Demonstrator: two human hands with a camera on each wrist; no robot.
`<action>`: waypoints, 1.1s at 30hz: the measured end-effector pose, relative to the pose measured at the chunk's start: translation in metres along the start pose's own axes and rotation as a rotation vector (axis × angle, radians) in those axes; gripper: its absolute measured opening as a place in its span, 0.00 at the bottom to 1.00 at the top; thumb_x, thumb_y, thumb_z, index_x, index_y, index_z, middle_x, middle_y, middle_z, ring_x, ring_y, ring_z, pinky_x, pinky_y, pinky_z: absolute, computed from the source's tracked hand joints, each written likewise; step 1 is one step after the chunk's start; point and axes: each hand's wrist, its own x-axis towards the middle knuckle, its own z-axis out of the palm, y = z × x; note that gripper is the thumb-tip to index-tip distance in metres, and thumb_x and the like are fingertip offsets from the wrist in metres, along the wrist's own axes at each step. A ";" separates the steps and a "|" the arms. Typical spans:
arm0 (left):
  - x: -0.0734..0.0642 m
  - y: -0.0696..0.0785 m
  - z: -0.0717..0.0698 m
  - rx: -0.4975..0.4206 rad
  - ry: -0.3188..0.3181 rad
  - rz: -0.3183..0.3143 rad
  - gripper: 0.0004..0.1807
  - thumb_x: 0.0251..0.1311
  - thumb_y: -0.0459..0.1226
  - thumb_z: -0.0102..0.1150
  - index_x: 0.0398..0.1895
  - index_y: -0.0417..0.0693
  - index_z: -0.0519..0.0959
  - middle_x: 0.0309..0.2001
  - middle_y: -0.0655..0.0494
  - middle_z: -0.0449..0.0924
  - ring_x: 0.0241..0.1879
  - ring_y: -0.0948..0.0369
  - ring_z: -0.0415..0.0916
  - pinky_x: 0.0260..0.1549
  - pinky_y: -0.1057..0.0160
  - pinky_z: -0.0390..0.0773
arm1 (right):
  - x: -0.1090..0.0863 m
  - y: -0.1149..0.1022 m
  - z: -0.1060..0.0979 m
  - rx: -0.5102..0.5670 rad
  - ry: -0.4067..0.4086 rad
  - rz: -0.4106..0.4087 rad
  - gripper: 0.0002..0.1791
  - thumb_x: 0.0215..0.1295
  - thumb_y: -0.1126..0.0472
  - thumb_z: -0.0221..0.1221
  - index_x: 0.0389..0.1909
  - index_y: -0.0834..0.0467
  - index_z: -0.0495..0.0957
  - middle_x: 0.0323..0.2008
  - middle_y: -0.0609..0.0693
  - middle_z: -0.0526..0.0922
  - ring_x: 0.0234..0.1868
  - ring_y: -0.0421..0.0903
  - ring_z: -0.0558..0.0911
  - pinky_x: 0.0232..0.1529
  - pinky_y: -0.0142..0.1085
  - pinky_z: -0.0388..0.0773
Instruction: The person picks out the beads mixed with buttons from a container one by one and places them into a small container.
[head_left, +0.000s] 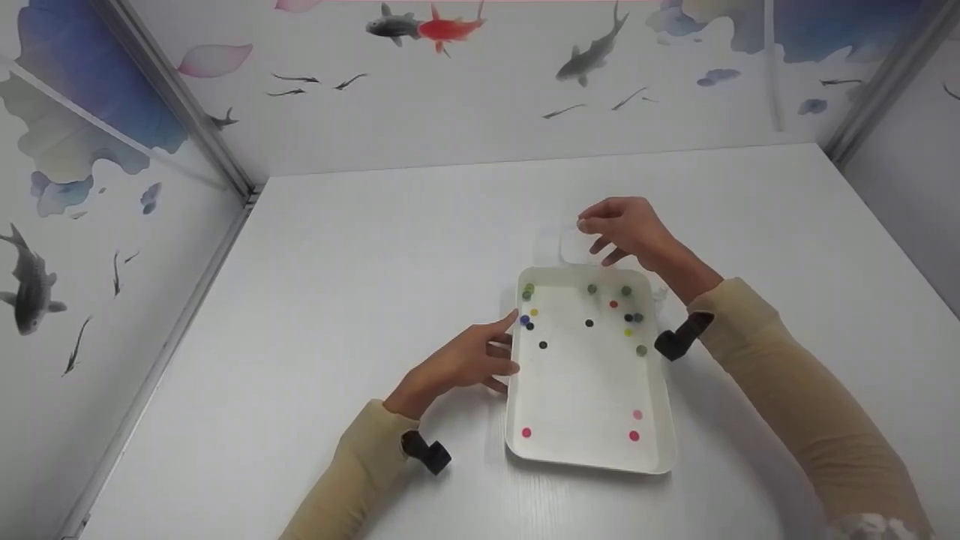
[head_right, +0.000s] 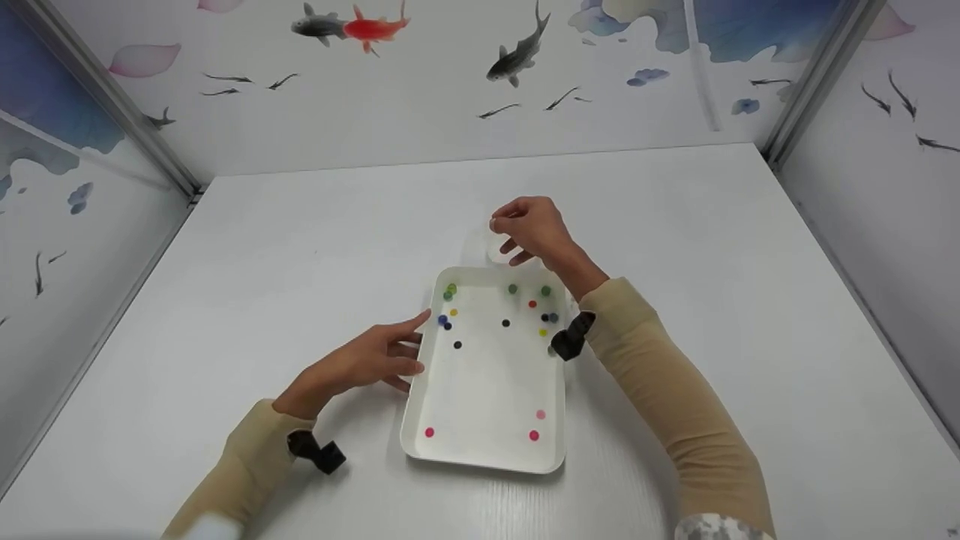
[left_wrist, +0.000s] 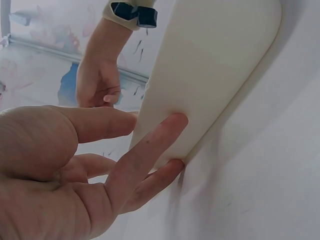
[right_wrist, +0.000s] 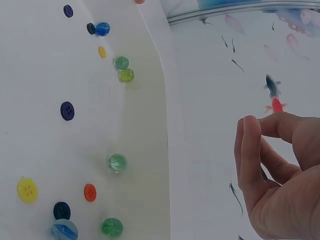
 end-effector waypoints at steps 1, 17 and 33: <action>0.000 0.000 0.000 0.005 0.003 -0.004 0.46 0.64 0.29 0.61 0.81 0.58 0.49 0.69 0.40 0.69 0.60 0.50 0.80 0.43 0.55 0.89 | 0.001 0.000 -0.001 -0.003 0.004 -0.003 0.20 0.72 0.52 0.58 0.59 0.58 0.78 0.55 0.57 0.80 0.35 0.40 0.84 0.31 0.31 0.87; 0.000 -0.002 0.000 -0.036 -0.005 0.012 0.46 0.65 0.27 0.60 0.81 0.56 0.50 0.68 0.39 0.69 0.59 0.50 0.80 0.43 0.54 0.89 | 0.015 0.007 -0.012 0.003 0.031 0.018 0.21 0.73 0.54 0.57 0.62 0.61 0.76 0.57 0.60 0.79 0.34 0.40 0.83 0.33 0.29 0.86; 0.000 -0.002 -0.001 -0.017 0.006 -0.010 0.46 0.64 0.29 0.62 0.81 0.58 0.50 0.69 0.40 0.69 0.60 0.52 0.80 0.44 0.56 0.89 | 0.024 0.008 -0.003 -0.025 0.034 0.062 0.19 0.74 0.56 0.55 0.61 0.59 0.77 0.57 0.59 0.80 0.36 0.44 0.82 0.33 0.29 0.86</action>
